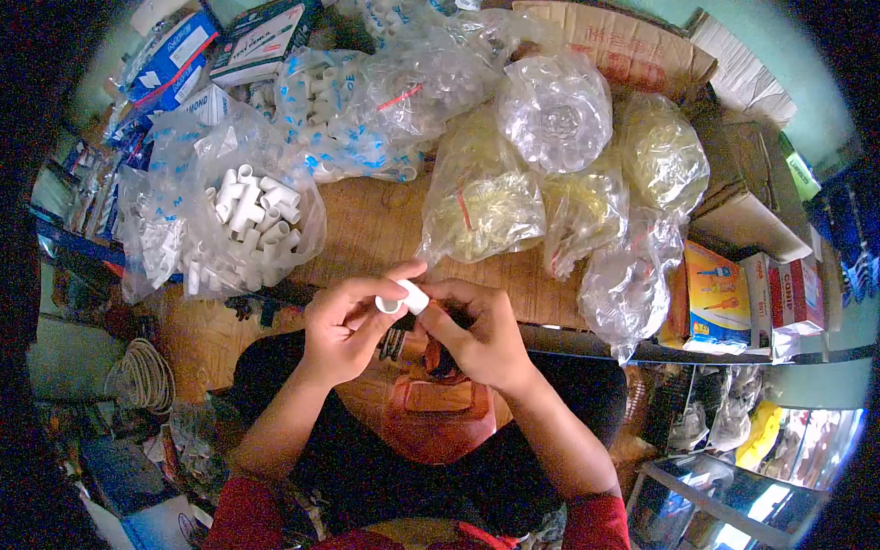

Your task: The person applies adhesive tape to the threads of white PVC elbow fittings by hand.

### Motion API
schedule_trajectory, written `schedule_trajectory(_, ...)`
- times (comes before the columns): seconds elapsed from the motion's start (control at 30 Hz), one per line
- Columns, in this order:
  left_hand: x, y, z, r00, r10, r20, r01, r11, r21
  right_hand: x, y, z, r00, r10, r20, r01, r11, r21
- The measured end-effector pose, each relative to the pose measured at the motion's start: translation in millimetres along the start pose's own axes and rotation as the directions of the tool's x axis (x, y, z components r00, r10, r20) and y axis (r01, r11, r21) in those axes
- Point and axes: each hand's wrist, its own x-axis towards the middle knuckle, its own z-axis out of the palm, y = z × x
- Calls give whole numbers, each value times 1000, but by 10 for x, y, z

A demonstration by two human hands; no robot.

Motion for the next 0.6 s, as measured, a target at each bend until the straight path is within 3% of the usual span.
schedule_trajectory(0.07,38,80,74,999,-1,-40,1,1000,-4,-17,18,32,995,-12,-98,7,999,-47)
schedule_trajectory(0.1,54,111,97,998,-1,-57,0,1000,-6,0,43,42,964,-219,-154,177,953,-247)
schedule_trajectory(0.17,100,144,5,999,41,12,-42,972,231,36,114,39,785,-606,-130,411,666,-623)
schedule_trajectory(0.2,107,153,-40,997,55,46,-68,936,345,-20,34,72,818,-544,-188,311,692,-651)
schedule_trajectory(0.3,23,149,-71,982,-190,0,188,975,122,-1,63,26,746,-665,-27,439,522,-731)
schedule_trajectory(0.4,28,142,-40,959,-268,-86,271,962,18,-19,52,133,832,-517,-201,330,752,-571)
schedule_trajectory(0.47,18,95,-14,959,-236,-155,235,972,-28,17,81,124,892,-342,-294,279,931,-234)
schedule_trajectory(0.5,12,75,-2,959,-228,-171,229,973,-14,31,89,118,918,-242,-313,238,970,-49)
schedule_trajectory(0.53,4,57,8,957,-220,-187,223,975,-1,11,58,80,953,-172,-249,161,985,-65)
schedule_trajectory(0.6,-1,74,22,947,-230,-226,238,971,7,16,29,88,964,-163,-208,189,976,112)
